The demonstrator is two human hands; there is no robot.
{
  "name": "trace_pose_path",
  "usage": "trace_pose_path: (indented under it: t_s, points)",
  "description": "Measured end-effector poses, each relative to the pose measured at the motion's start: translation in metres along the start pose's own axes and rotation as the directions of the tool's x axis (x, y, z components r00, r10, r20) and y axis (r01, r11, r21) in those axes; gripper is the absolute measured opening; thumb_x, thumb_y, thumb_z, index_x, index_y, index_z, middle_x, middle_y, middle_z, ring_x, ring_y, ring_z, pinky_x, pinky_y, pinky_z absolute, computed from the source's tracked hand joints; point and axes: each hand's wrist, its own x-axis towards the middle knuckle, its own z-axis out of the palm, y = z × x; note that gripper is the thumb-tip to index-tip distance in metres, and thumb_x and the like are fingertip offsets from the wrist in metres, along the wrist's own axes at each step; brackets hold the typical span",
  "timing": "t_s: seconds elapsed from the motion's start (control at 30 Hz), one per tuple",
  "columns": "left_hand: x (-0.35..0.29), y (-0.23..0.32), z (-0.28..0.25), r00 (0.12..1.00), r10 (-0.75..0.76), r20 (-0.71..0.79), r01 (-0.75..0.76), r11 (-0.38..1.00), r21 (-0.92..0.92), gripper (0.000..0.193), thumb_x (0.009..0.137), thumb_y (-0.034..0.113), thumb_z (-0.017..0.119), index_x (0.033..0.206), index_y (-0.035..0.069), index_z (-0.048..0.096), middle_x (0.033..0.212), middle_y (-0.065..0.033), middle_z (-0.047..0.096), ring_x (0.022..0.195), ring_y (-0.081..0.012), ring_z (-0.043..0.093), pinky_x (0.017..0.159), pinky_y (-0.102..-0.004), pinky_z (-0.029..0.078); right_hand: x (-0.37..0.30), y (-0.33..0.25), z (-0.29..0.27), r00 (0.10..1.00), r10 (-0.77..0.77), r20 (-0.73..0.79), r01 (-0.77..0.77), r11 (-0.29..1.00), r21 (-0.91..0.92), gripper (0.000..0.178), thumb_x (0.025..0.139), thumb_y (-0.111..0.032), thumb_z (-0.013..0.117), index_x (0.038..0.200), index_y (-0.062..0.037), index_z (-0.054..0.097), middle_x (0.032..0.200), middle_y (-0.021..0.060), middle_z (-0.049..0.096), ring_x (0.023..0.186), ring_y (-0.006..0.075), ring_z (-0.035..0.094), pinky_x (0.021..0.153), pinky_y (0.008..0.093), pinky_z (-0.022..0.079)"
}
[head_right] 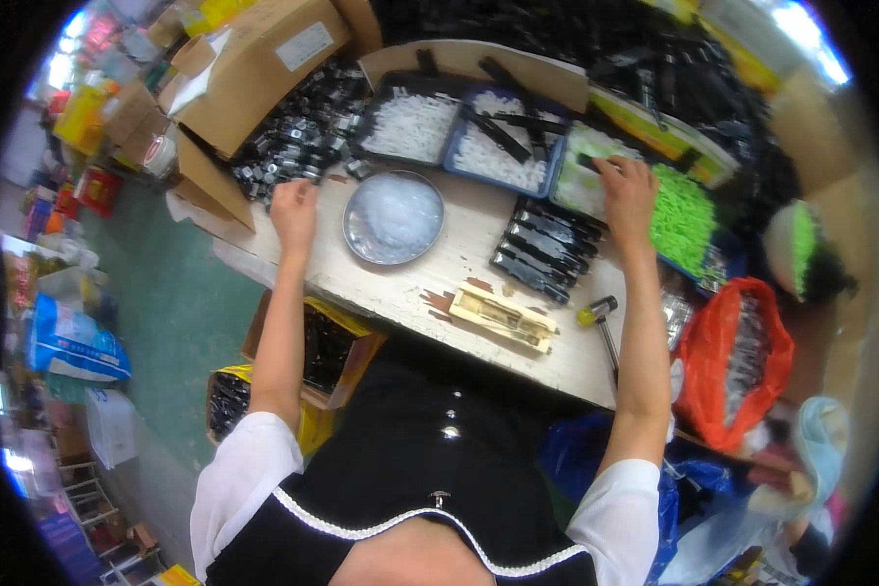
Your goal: The person assembles small lock mechanisms at a cluttered workbench. They pick up small components from trays, insert them into a wooden jig, and use a hammer to secure the parts. The person repeats this process for multiple units, placing the finished locks into a pile on the table.
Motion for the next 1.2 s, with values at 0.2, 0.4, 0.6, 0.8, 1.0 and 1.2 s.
trace_pose_path:
  t_s: [0.2, 0.4, 0.6, 0.8, 1.0, 1.2]
  points:
    - [0.009, -0.012, 0.019, 1.0, -0.026, -0.013, 0.029, 0.929, 0.368, 0.028, 0.072, 0.023, 0.071, 0.09, 0.003, 0.063, 0.09, -0.0143, 0.058, 0.088, -0.0329, 0.056, 0.072, -0.0425, 0.046, -0.01, -0.022, -0.037, 0.995, 0.098, -0.003, -0.097, 0.991, 0.088, 0.027, 0.074, -0.011, 0.065, 0.1, -0.0171, 0.066, 0.098, 0.0021, 0.06, 0.093, 0.0214, 0.052, 0.081, 0.0378, 0.035]
    - [0.005, -0.021, 0.014, 0.998, 0.035, 0.055, -0.05, 0.952, 0.301, 0.016, 0.068, 0.007, 0.06, 0.083, 0.002, 0.061, 0.089, -0.0156, 0.057, 0.085, -0.0348, 0.055, 0.074, -0.0432, 0.046, -0.07, -0.111, -0.082, 0.993, 0.02, 0.116, -0.038, 0.987, 0.155, 0.033, 0.07, -0.004, 0.062, 0.1, -0.0162, 0.065, 0.098, 0.0025, 0.059, 0.092, 0.0228, 0.053, 0.078, 0.0393, 0.036]
    - [-0.028, -0.023, -0.014, 0.972, 0.22, 0.087, -0.233, 0.954, 0.19, 0.017, 0.067, 0.007, 0.058, 0.083, 0.002, 0.063, 0.086, -0.0131, 0.061, 0.083, -0.0321, 0.053, 0.077, -0.0403, 0.044, -0.124, -0.171, -0.091, 0.929, -0.013, 0.371, -0.082, 0.967, 0.241, 0.041, 0.069, 0.001, 0.056, 0.107, -0.0105, 0.06, 0.111, 0.0069, 0.056, 0.108, 0.0245, 0.049, 0.094, 0.0452, 0.031]
    - [-0.046, -0.036, -0.032, 0.967, 0.209, 0.147, -0.214, 0.977, 0.021, 0.023, 0.068, 0.008, 0.065, 0.091, 0.006, 0.067, 0.081, -0.0105, 0.062, 0.078, -0.0277, 0.053, 0.073, -0.0367, 0.044, -0.126, -0.195, -0.073, 0.89, -0.137, 0.435, 0.049, 0.977, 0.209, 0.052, 0.071, -0.001, 0.052, 0.123, -0.0042, 0.049, 0.135, 0.0058, 0.043, 0.125, 0.0208, 0.038, 0.105, 0.0514, 0.02]
    - [-0.047, -0.028, -0.043, 0.972, 0.187, 0.141, -0.193, 0.981, 0.031, 0.026, 0.068, 0.007, 0.072, 0.093, 0.005, 0.067, 0.08, -0.0063, 0.06, 0.068, -0.0184, 0.052, 0.063, -0.0299, 0.044, -0.124, -0.202, -0.066, 0.891, -0.153, 0.428, 0.059, 0.972, 0.226, 0.053, 0.072, -0.003, 0.053, 0.125, -0.0042, 0.047, 0.137, 0.0066, 0.041, 0.126, 0.0211, 0.037, 0.106, 0.0509, 0.019]
    - [-0.068, 0.102, -0.043, 0.865, 0.288, 0.411, -0.063, 0.875, -0.479, 0.022, 0.07, 0.0, 0.071, 0.091, 0.001, 0.066, 0.083, -0.0038, 0.061, 0.063, -0.009, 0.049, 0.055, -0.0213, 0.041, -0.12, -0.182, -0.073, 0.976, 0.011, 0.216, -0.1, 0.908, 0.407, 0.025, 0.081, -0.009, 0.059, 0.106, -0.0065, 0.059, 0.116, 0.0048, 0.058, 0.111, 0.0223, 0.05, 0.095, 0.0427, 0.028]
